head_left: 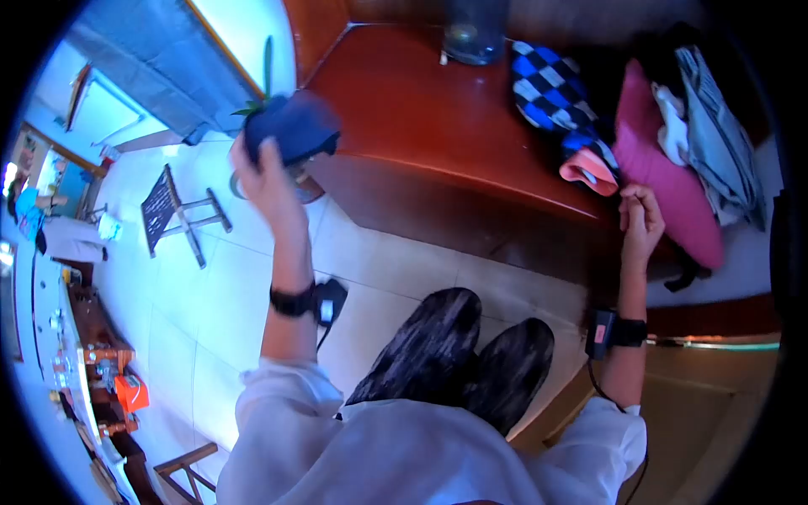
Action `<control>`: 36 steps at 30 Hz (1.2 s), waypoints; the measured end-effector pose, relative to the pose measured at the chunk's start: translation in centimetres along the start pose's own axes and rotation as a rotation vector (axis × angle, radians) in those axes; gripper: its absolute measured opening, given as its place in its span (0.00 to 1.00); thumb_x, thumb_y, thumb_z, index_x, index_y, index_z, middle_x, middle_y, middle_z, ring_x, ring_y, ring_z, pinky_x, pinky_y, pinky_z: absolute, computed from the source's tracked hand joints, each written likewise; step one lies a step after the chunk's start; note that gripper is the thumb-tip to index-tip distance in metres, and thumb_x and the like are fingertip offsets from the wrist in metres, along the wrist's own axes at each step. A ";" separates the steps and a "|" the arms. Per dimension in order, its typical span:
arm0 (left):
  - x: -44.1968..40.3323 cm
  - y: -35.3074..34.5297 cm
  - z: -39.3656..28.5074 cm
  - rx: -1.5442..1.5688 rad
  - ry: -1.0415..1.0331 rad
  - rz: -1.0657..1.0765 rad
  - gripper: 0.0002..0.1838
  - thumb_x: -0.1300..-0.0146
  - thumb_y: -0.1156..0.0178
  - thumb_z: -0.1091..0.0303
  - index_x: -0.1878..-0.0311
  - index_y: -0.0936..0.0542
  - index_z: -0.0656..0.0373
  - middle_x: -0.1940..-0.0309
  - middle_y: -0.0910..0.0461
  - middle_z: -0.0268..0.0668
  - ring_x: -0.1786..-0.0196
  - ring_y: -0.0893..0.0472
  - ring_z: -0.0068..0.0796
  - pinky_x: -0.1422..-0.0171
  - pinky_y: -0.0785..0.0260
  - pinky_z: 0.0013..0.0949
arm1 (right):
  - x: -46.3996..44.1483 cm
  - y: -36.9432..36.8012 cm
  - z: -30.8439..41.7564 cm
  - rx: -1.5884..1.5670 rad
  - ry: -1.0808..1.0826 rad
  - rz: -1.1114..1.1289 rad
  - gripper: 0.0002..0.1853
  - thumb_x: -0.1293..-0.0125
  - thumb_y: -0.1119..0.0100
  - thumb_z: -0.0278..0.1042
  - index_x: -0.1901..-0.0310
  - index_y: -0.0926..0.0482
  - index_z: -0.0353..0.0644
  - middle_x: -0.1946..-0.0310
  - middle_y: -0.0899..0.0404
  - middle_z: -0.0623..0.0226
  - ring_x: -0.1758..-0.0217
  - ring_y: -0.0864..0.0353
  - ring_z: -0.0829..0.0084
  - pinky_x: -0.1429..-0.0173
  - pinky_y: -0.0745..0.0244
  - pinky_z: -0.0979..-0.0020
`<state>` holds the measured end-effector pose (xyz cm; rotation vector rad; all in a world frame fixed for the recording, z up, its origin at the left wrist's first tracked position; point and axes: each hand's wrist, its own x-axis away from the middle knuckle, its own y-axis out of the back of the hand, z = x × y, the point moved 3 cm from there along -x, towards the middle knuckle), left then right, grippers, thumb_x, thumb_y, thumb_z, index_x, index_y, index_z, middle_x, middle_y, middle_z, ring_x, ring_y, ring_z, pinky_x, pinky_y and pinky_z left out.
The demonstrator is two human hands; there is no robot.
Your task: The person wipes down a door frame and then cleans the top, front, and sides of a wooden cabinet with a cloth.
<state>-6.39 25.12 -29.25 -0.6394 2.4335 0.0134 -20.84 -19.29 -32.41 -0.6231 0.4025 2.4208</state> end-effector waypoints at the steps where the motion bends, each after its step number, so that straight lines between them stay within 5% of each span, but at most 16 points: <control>1: -1.4 -1.1 0.0 -0.284 -0.132 0.056 0.13 0.34 0.50 0.69 0.49 0.27 0.62 0.53 0.24 0.42 0.51 0.24 0.34 0.45 0.33 0.36 | 0.0 -0.1 -0.2 0.024 -0.029 -0.015 0.08 0.36 0.56 0.23 0.65 0.24 0.40 0.79 0.33 0.77 0.82 0.43 0.89 0.78 0.51 0.85; 3: -1.7 -3.3 1.5 -0.576 -0.148 0.462 0.12 0.36 0.46 0.64 0.53 0.24 0.60 0.54 0.23 0.42 0.47 0.25 0.39 0.41 0.38 0.40 | -0.1 -0.1 0.0 0.000 0.030 0.007 0.08 0.35 0.56 0.24 0.65 0.23 0.40 0.79 0.32 0.77 0.82 0.42 0.89 0.78 0.51 0.85; 5: 0.1 -4.8 2.5 -0.768 -0.647 0.670 0.17 0.38 0.44 0.57 0.52 0.24 0.59 0.50 0.24 0.41 0.41 0.29 0.41 0.37 0.43 0.42 | -0.1 0.0 -0.1 -0.022 -0.040 0.010 0.08 0.35 0.55 0.25 0.64 0.24 0.40 0.78 0.32 0.77 0.82 0.42 0.89 0.78 0.51 0.85; 8: 0.6 -3.6 1.1 -0.684 -0.719 0.932 0.20 0.39 0.44 0.54 0.49 0.24 0.56 0.46 0.26 0.39 0.37 0.33 0.36 0.36 0.47 0.44 | -0.2 0.2 0.1 -0.043 -0.038 0.038 0.07 0.34 0.54 0.25 0.64 0.23 0.40 0.78 0.31 0.76 0.81 0.40 0.90 0.78 0.49 0.86; 15: -7.3 -9.5 6.9 -0.976 -0.752 1.109 0.28 0.35 0.54 0.45 0.38 0.31 0.51 0.36 0.35 0.38 0.35 0.36 0.40 0.34 0.44 0.45 | -0.2 -0.1 -0.5 -0.006 -0.034 0.022 0.07 0.33 0.54 0.26 0.63 0.24 0.39 0.78 0.29 0.75 0.82 0.40 0.90 0.79 0.48 0.85; 20: -13.5 -18.1 11.8 -1.172 -0.497 1.320 0.33 0.35 0.59 0.41 0.32 0.40 0.50 0.30 0.46 0.35 0.28 0.47 0.35 0.26 0.57 0.33 | -0.3 -0.4 0.9 -0.015 -0.081 -0.021 0.08 0.34 0.54 0.27 0.63 0.23 0.39 0.78 0.28 0.73 0.83 0.39 0.89 0.80 0.48 0.85; 25: -15.9 -22.8 13.9 -1.215 -0.350 1.309 0.35 0.34 0.61 0.42 0.29 0.47 0.51 0.28 0.52 0.39 0.26 0.52 0.34 0.25 0.63 0.33 | -1.0 -0.2 1.8 -0.053 -0.223 -0.008 0.10 0.35 0.54 0.28 0.64 0.21 0.39 0.79 0.26 0.72 0.85 0.39 0.88 0.81 0.50 0.85; 31: -15.0 -22.1 14.3 -1.135 -0.464 1.443 0.34 0.33 0.60 0.44 0.30 0.46 0.53 0.28 0.52 0.37 0.26 0.54 0.35 0.25 0.63 0.34 | -1.3 0.0 1.7 -0.113 -0.235 0.035 0.10 0.35 0.54 0.29 0.64 0.20 0.38 0.77 0.23 0.69 0.86 0.39 0.88 0.81 0.50 0.85; 36: -5.8 -15.2 3.9 -0.943 -0.624 1.674 0.35 0.36 0.57 0.39 0.32 0.39 0.53 0.30 0.48 0.41 0.27 0.50 0.41 0.26 0.57 0.37 | -1.4 0.1 1.2 -0.105 -0.230 0.034 0.10 0.35 0.53 0.30 0.63 0.20 0.38 0.77 0.22 0.68 0.86 0.38 0.88 0.82 0.50 0.85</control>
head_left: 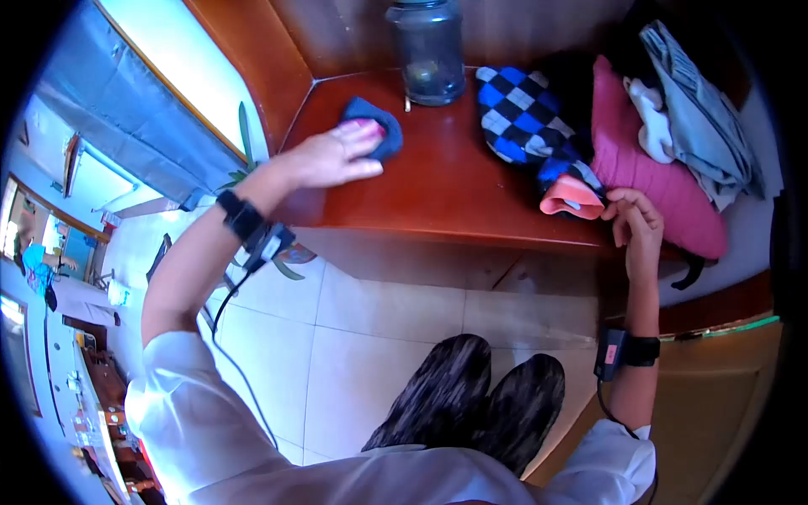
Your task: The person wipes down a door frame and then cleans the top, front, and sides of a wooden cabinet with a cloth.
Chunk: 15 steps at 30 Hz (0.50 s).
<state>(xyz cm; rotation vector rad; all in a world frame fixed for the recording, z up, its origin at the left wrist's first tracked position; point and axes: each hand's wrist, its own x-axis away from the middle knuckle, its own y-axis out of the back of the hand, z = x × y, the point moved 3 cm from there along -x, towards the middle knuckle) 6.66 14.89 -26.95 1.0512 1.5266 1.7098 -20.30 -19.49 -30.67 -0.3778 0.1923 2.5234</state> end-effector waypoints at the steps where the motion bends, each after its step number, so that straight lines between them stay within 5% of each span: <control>1: 1.3 -0.2 -1.5 0.013 -0.058 -0.006 0.36 0.36 0.57 0.38 0.33 0.38 0.53 0.30 0.46 0.42 0.28 0.48 0.42 0.27 0.56 0.38 | -0.1 0.0 0.0 -0.004 0.006 0.010 0.10 0.35 0.53 0.30 0.63 0.20 0.38 0.77 0.22 0.68 0.86 0.38 0.88 0.82 0.50 0.85; 5: 1.2 0.2 -0.6 0.269 -0.036 -0.068 0.27 0.34 0.56 0.44 0.39 0.29 0.50 0.35 0.37 0.42 0.32 0.39 0.40 0.31 0.47 0.41 | 0.0 -0.3 0.3 0.002 0.015 0.021 0.10 0.35 0.53 0.29 0.63 0.20 0.38 0.77 0.22 0.68 0.86 0.38 0.87 0.82 0.49 0.85; 6: 0.1 -0.3 0.1 0.133 -0.001 -0.168 0.27 0.34 0.56 0.44 0.39 0.29 0.50 0.35 0.37 0.40 0.33 0.38 0.40 0.31 0.47 0.41 | 0.1 -0.3 0.4 0.012 0.012 0.012 0.10 0.36 0.53 0.29 0.63 0.20 0.38 0.77 0.22 0.68 0.86 0.38 0.87 0.83 0.48 0.85; 10: -9.1 -1.3 7.3 -0.025 0.203 -0.111 0.29 0.33 0.63 0.43 0.32 0.38 0.45 0.29 0.49 0.35 0.28 0.49 0.34 0.27 0.55 0.37 | 0.1 -0.2 0.4 0.024 -0.016 -0.007 0.11 0.36 0.54 0.27 0.62 0.20 0.37 0.76 0.22 0.67 0.86 0.37 0.87 0.83 0.47 0.85; 15: -12.5 -0.7 6.5 -0.010 0.327 -0.077 0.29 0.31 0.66 0.48 0.30 0.44 0.51 0.29 0.49 0.37 0.27 0.50 0.34 0.25 0.58 0.34 | 0.3 -0.1 0.5 0.000 -0.024 0.003 0.11 0.36 0.55 0.27 0.61 0.20 0.37 0.76 0.22 0.68 0.85 0.36 0.87 0.82 0.44 0.85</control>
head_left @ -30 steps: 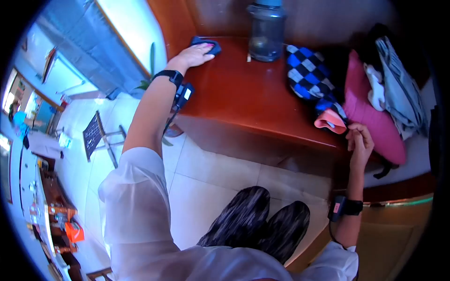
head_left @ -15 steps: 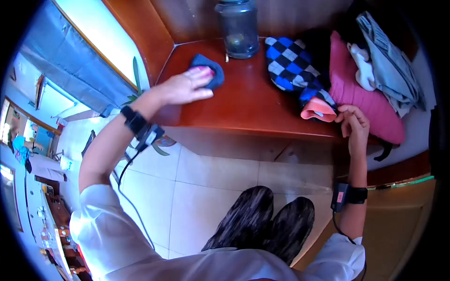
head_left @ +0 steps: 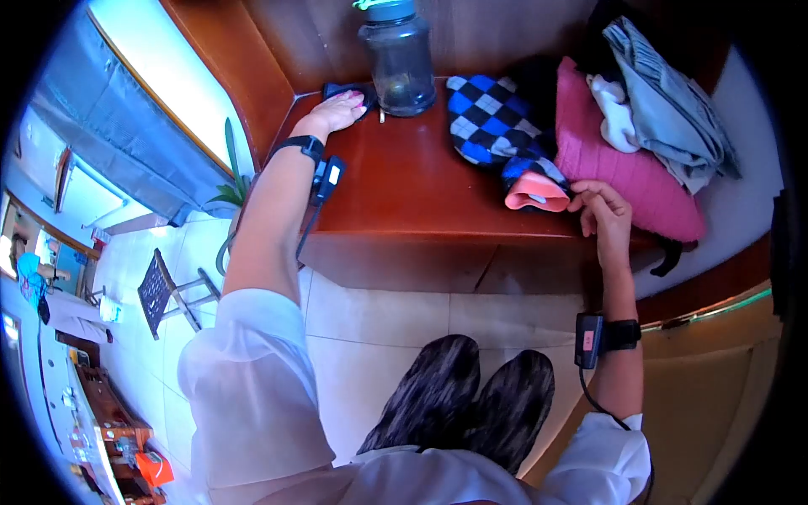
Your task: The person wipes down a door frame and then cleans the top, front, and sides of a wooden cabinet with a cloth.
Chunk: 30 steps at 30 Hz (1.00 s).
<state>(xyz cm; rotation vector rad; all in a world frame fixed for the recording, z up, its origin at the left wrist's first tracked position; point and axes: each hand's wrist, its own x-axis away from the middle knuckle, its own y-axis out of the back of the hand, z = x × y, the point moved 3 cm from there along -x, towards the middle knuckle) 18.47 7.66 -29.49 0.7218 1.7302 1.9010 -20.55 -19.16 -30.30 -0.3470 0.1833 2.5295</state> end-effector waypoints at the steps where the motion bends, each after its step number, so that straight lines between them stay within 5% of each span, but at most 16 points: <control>1: 0.6 0.4 -0.2 -0.032 -0.060 0.031 0.29 0.31 0.65 0.48 0.31 0.43 0.51 0.29 0.48 0.37 0.27 0.50 0.33 0.25 0.58 0.34 | 0.0 0.0 -0.2 -0.003 0.010 -0.004 0.11 0.35 0.55 0.26 0.61 0.20 0.37 0.76 0.22 0.68 0.85 0.36 0.87 0.82 0.44 0.85; 9: 11.2 1.0 -6.1 -0.013 -0.413 0.063 0.27 0.33 0.56 0.51 0.33 0.37 0.49 0.29 0.49 0.40 0.27 0.50 0.37 0.25 0.59 0.35 | -0.2 -0.3 -0.3 -0.040 0.022 0.013 0.10 0.36 0.54 0.25 0.62 0.20 0.36 0.77 0.23 0.69 0.84 0.36 0.87 0.81 0.44 0.85; 22: 9.0 -0.9 -11.6 0.103 -0.281 -0.156 0.26 0.33 0.58 0.50 0.34 0.37 0.46 0.30 0.46 0.37 0.28 0.47 0.41 0.28 0.51 0.43 | -0.1 -0.3 -0.4 -0.008 0.022 -0.003 0.11 0.37 0.54 0.25 0.60 0.20 0.37 0.76 0.23 0.69 0.83 0.36 0.87 0.79 0.43 0.85; 30: 20.6 0.6 -12.0 0.005 -0.543 -0.116 0.22 0.33 0.55 0.54 0.37 0.32 0.48 0.32 0.42 0.37 0.29 0.44 0.39 0.31 0.50 0.51 | -0.3 0.3 -0.5 -0.030 0.031 0.005 0.11 0.37 0.54 0.27 0.60 0.20 0.37 0.77 0.23 0.69 0.84 0.36 0.86 0.80 0.45 0.85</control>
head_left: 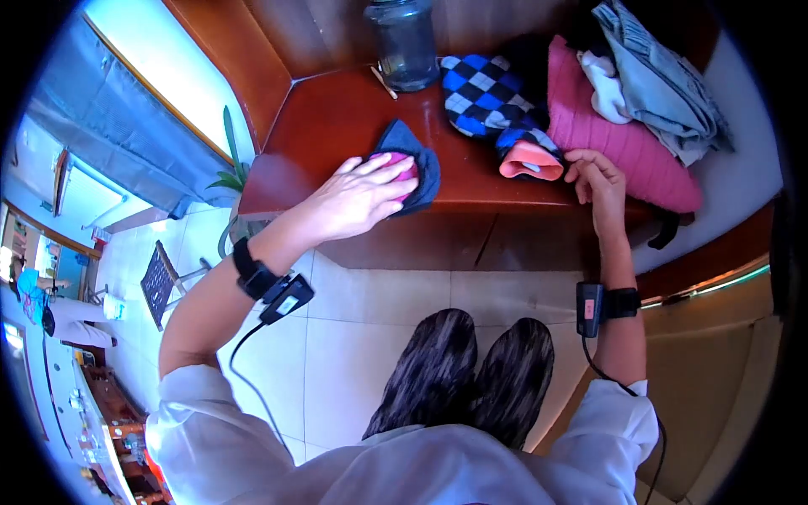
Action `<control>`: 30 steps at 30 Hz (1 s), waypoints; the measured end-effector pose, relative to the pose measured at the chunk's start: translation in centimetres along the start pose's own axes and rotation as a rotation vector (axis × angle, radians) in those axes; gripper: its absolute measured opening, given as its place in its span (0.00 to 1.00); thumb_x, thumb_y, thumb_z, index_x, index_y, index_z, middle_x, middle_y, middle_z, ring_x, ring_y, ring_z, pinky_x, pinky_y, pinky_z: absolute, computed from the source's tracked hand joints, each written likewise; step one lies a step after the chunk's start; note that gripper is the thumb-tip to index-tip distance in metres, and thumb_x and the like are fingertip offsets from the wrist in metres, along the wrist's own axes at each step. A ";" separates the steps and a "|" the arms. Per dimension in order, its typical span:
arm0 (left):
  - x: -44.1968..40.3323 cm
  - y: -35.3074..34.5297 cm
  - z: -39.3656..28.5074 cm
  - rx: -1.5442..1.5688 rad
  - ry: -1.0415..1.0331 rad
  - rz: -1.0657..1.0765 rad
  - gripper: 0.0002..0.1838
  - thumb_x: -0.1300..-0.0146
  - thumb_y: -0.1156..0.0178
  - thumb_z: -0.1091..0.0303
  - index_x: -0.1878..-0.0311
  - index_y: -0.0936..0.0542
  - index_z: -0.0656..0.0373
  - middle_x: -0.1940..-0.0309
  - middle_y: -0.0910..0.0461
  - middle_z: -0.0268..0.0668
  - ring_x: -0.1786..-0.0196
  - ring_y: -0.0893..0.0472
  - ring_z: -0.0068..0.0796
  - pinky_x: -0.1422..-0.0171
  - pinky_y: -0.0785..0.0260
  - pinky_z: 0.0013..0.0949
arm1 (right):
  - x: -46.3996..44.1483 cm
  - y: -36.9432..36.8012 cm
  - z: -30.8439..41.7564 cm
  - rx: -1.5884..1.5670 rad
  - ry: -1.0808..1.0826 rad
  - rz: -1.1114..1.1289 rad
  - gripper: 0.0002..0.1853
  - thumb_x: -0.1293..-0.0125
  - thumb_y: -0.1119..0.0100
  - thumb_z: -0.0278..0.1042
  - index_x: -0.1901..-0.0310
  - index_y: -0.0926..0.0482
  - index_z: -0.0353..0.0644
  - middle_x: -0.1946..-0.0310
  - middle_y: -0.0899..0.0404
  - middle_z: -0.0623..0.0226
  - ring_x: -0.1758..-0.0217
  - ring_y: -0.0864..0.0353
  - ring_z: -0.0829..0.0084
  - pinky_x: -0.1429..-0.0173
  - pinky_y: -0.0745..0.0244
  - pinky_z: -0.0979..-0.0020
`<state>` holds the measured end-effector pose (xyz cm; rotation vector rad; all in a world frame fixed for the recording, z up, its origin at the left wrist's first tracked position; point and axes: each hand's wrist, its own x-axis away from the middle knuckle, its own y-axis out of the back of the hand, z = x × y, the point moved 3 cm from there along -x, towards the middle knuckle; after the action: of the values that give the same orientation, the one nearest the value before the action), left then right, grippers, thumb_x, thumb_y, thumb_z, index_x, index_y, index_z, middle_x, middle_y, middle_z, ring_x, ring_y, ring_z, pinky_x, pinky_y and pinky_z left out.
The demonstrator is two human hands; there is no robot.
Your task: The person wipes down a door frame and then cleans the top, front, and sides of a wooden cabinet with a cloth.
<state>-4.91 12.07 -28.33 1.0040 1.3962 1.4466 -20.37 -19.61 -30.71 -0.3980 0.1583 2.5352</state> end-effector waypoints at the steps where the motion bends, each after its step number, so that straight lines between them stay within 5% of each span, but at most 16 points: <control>1: 0.4 0.0 0.0 -0.035 -0.002 0.029 0.22 0.33 0.56 0.53 0.37 0.32 0.46 0.32 0.42 0.37 0.30 0.43 0.40 0.33 0.50 0.54 | 0.1 -0.1 0.1 -0.004 -0.009 -0.001 0.11 0.37 0.54 0.27 0.61 0.20 0.37 0.77 0.23 0.69 0.84 0.37 0.86 0.81 0.45 0.85; 9: -10.0 -1.3 3.0 0.015 0.287 -0.059 0.27 0.33 0.59 0.46 0.36 0.33 0.48 0.32 0.42 0.37 0.30 0.43 0.37 0.34 0.47 0.46 | 0.2 -0.7 0.8 0.032 -0.043 -0.035 0.11 0.37 0.53 0.27 0.61 0.20 0.36 0.76 0.22 0.67 0.85 0.37 0.86 0.82 0.45 0.84; 13: -11.9 -1.7 1.7 0.044 0.365 -0.047 0.22 0.34 0.59 0.49 0.41 0.30 0.47 0.32 0.42 0.38 0.31 0.44 0.48 0.37 0.43 0.55 | 0.2 -0.7 0.5 0.062 0.022 -0.017 0.11 0.37 0.54 0.27 0.60 0.20 0.37 0.76 0.22 0.67 0.84 0.36 0.86 0.82 0.46 0.84; 20: -4.0 -2.0 -5.1 0.171 0.150 -0.334 0.18 0.33 0.56 0.55 0.45 0.26 0.49 0.35 0.36 0.37 0.32 0.42 0.46 0.35 0.46 0.54 | -0.2 0.1 -0.3 0.029 0.006 -0.012 0.11 0.36 0.53 0.27 0.60 0.20 0.37 0.75 0.22 0.69 0.84 0.38 0.87 0.81 0.47 0.84; 24: 2.4 -1.3 -3.2 -0.009 0.178 -0.314 0.20 0.32 0.57 0.54 0.42 0.28 0.50 0.34 0.37 0.35 0.32 0.41 0.42 0.34 0.48 0.51 | -0.3 0.3 -0.9 0.076 0.045 -0.004 0.11 0.35 0.53 0.27 0.59 0.20 0.38 0.74 0.22 0.70 0.84 0.39 0.87 0.80 0.49 0.84; 28: 9.9 -2.0 7.0 -0.128 0.609 -0.219 0.27 0.32 0.61 0.46 0.36 0.33 0.49 0.32 0.41 0.33 0.30 0.44 0.37 0.32 0.51 0.48 | -0.2 0.1 -0.7 0.083 0.033 -0.036 0.10 0.34 0.53 0.28 0.59 0.20 0.38 0.75 0.22 0.71 0.84 0.39 0.88 0.80 0.49 0.85; 30: 13.6 -2.5 11.0 -0.105 0.729 -0.233 0.28 0.33 0.62 0.44 0.36 0.33 0.48 0.33 0.40 0.35 0.31 0.43 0.42 0.34 0.50 0.54 | 0.0 0.1 -0.8 0.106 0.064 -0.047 0.10 0.34 0.53 0.29 0.60 0.20 0.38 0.75 0.22 0.71 0.83 0.38 0.88 0.80 0.48 0.85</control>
<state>1.58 28.40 -30.51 0.2161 1.8389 1.7639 -20.22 -19.89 -31.48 -0.4364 0.3023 2.4563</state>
